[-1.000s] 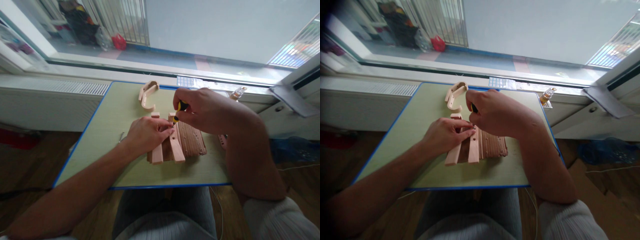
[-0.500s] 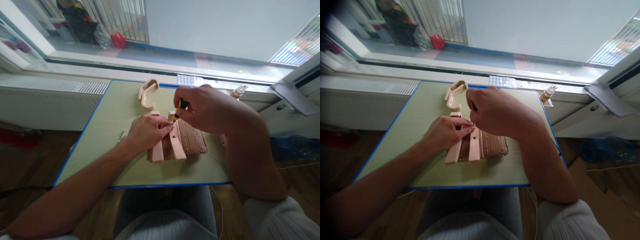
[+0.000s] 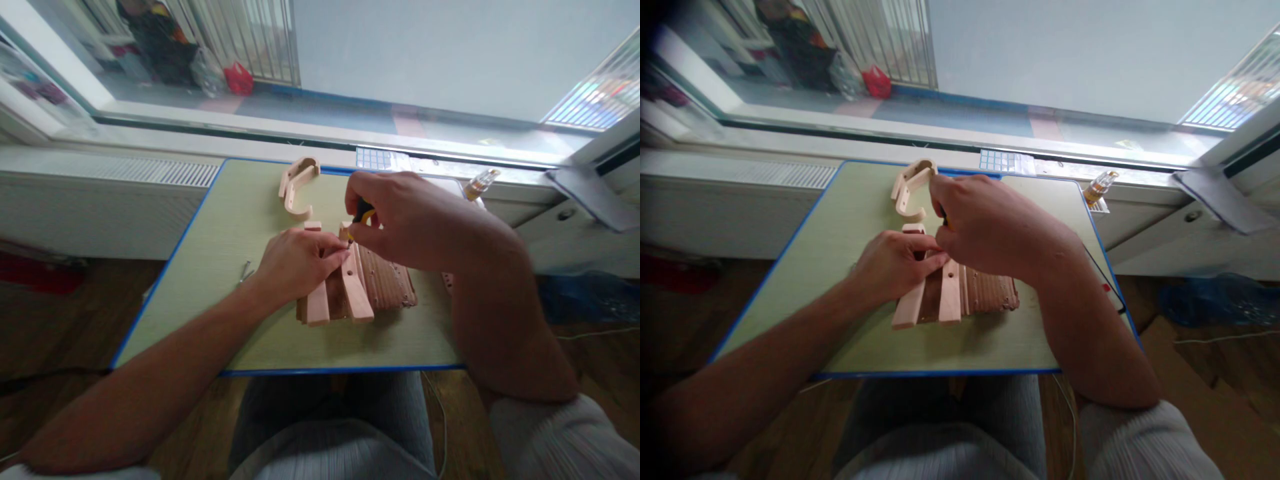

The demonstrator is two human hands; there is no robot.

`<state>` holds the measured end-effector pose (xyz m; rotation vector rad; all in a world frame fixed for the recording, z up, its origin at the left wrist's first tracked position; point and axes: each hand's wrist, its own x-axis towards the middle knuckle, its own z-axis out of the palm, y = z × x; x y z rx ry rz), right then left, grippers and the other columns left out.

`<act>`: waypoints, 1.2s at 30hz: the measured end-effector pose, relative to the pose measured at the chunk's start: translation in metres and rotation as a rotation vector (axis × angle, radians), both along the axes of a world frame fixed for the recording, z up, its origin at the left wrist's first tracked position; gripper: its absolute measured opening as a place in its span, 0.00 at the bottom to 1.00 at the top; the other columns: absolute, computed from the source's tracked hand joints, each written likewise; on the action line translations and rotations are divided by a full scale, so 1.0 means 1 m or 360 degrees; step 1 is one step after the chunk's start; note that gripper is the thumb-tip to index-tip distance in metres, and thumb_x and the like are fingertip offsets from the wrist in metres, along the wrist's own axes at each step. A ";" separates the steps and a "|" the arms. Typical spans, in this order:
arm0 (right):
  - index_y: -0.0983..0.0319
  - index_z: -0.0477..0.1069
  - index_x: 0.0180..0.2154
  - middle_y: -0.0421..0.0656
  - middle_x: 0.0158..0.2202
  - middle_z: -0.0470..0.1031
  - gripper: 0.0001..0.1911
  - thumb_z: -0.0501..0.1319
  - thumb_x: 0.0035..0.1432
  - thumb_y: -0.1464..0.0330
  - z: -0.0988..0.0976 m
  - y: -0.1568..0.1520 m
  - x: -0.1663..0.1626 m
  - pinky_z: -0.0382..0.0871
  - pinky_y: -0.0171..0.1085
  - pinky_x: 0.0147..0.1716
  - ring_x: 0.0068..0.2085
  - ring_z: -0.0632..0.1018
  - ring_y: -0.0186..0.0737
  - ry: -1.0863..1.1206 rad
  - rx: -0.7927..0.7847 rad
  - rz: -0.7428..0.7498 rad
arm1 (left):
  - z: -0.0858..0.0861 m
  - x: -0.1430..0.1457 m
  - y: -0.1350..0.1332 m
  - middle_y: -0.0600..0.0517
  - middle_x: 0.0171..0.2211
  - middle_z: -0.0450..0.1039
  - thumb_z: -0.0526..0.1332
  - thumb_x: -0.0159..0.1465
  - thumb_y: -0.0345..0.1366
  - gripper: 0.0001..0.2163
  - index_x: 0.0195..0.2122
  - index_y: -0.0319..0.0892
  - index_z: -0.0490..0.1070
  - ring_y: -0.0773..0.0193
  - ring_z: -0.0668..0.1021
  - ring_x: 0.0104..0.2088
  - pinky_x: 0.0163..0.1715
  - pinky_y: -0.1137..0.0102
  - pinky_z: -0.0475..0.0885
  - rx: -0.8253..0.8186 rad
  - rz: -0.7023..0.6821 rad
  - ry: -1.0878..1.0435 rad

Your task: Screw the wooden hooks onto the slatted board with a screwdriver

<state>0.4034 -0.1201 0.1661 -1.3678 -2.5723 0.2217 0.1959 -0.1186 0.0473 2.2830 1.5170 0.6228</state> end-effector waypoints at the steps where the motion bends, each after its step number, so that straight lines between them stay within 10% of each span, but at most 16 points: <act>1: 0.60 0.80 0.44 0.45 0.34 0.79 0.09 0.66 0.61 0.70 0.002 -0.001 0.001 0.60 0.42 0.39 0.39 0.76 0.46 -0.0022 -0.0033 0.0033 | 0.000 0.000 0.000 0.55 0.39 0.89 0.69 0.72 0.50 0.11 0.47 0.58 0.91 0.62 0.80 0.31 0.32 0.64 0.66 0.0010 0.0003 0.0016; 36: 0.60 0.81 0.43 0.47 0.33 0.77 0.10 0.68 0.64 0.62 -0.002 0.002 -0.005 0.60 0.44 0.40 0.39 0.76 0.49 -0.0135 0.0063 -0.0176 | -0.003 0.000 0.000 0.56 0.37 0.88 0.71 0.69 0.47 0.09 0.44 0.57 0.91 0.63 0.79 0.30 0.31 0.64 0.66 0.0015 -0.0006 -0.0141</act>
